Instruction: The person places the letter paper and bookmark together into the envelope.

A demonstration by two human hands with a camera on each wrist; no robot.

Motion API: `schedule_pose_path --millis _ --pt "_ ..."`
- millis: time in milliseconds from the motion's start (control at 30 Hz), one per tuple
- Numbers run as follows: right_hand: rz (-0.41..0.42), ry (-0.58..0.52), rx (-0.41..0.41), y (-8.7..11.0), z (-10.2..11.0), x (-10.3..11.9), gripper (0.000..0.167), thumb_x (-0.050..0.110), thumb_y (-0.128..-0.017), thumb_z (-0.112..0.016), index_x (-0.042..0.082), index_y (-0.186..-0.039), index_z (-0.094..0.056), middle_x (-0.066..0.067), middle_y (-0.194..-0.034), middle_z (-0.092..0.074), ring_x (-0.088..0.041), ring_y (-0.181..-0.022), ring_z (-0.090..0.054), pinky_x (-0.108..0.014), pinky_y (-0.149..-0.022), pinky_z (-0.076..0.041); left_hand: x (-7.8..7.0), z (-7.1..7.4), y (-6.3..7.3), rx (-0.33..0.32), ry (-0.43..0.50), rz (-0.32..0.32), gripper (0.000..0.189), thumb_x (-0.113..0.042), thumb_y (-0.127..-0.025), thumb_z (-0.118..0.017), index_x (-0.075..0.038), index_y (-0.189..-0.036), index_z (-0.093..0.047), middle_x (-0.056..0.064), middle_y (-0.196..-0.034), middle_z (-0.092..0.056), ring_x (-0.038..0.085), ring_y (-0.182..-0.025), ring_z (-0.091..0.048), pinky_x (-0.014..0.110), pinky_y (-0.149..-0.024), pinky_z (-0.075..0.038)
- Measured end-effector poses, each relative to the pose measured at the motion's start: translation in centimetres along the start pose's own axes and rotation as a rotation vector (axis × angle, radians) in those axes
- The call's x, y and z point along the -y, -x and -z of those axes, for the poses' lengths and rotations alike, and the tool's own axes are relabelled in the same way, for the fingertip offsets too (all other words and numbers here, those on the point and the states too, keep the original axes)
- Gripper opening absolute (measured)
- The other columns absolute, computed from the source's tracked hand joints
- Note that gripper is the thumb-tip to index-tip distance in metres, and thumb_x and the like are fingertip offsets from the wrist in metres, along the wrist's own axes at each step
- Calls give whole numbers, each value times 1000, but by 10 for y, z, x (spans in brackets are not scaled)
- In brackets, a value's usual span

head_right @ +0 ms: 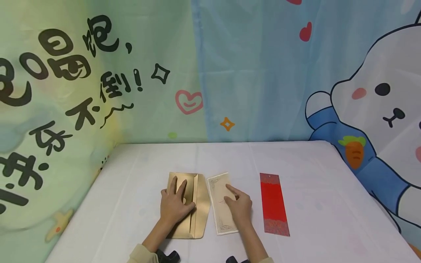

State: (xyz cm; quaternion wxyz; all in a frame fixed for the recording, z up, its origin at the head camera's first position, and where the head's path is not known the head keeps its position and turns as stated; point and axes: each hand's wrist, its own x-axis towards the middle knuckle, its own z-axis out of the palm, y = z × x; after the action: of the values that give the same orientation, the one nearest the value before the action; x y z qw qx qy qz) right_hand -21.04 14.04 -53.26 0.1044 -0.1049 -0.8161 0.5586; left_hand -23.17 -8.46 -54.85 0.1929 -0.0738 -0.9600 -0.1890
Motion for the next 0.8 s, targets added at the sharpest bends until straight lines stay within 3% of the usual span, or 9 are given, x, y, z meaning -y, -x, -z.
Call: schedule_pose_path --millis 133,300,467,800 --pt "-96 -120 106 -3 8 8 50 11 -79 -70 13 -127 -58 -14 -132 -50 -23 -100 -48 -25 -77 -44 0 -1 0 -11 3 -6 80 -50 -58 -63 -17 -131 -54 16 -142 -34 39 -84 -45 38 -62 -39" --pt "-113 -306 251 -5 1 12 65 5 -77 -71 9 -137 -46 -13 -135 -46 -24 -115 -51 -23 -77 -48 0 -1 0 -10 -7 -2 80 -51 -58 -64 -17 -130 -55 16 -142 -35 39 -85 -45 38 -62 -39" --pt "-57 -310 352 -4 -10 8 75 -4 -74 -70 7 -141 -38 -20 -130 -48 -28 -115 -51 -23 -76 -48 -1 0 0 8 -28 -4 81 -54 -59 -63 -17 -131 -54 16 -142 -33 40 -88 -46 39 -65 -41" --pt "-55 -286 457 3 -19 8 80 -10 -72 -69 4 -142 -34 -27 -124 -50 -32 -99 -61 -34 -67 -52 2 -1 1 21 -62 -18 81 -55 -62 -61 -16 -132 -52 17 -143 -31 41 -91 -47 42 -72 -39"
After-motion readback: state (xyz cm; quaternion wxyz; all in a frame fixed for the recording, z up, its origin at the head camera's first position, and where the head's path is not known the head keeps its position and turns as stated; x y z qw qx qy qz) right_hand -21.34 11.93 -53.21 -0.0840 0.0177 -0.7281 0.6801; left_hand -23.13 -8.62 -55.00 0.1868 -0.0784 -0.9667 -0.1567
